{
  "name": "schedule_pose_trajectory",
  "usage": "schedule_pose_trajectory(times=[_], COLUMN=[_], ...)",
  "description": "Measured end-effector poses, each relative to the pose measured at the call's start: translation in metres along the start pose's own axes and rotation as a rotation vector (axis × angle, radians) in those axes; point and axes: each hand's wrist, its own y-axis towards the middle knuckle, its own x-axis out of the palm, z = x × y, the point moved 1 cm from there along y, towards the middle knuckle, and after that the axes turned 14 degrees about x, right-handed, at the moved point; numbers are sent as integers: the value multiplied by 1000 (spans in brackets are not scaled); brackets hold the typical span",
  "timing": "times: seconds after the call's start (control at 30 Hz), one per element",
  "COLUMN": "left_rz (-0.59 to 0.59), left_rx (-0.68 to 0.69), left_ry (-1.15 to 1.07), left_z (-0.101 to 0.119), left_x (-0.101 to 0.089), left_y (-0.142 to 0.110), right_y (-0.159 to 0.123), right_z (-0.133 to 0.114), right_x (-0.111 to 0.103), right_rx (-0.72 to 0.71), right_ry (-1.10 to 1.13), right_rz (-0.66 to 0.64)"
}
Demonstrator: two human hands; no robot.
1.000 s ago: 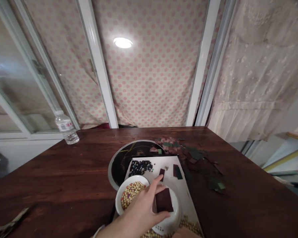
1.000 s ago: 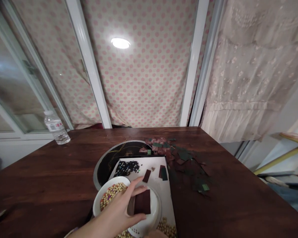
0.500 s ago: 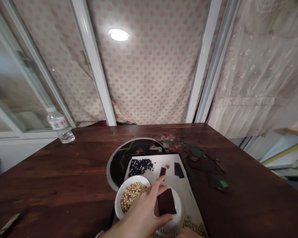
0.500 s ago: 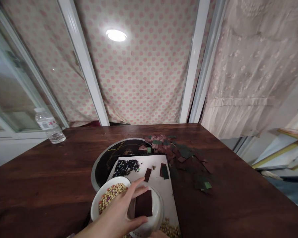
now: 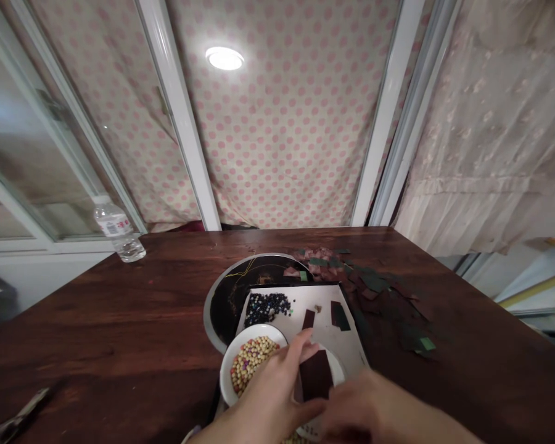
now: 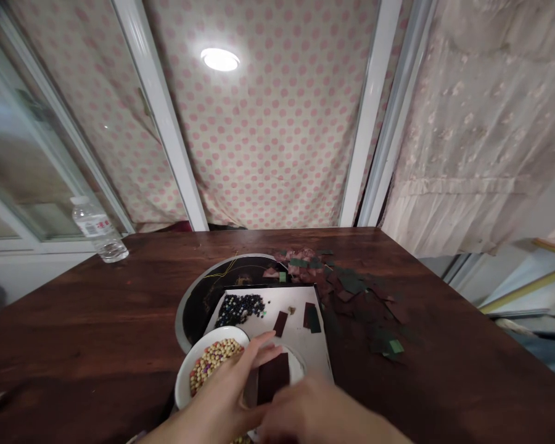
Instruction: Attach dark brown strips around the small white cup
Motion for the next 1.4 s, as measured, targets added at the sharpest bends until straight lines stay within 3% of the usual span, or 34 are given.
schedule_pose_trajectory(times=[0.1,0.3,0.7,1.4], left_rz=[23,15,19,43], left_rx=[11,10,58,106], left_ry=[47,91,108,77], left_z=[0,2,-2,-13], left_x=[1,3,4,9], left_y=[0,1,1,-1], right_y=[17,36,39,38], right_z=[11,18,22,17], right_x=[-20,-14,-8,-17], right_rx=[109,44,46,-79], right_ry=[-47,-41,-116,-384], right_rz=[176,65,148,43])
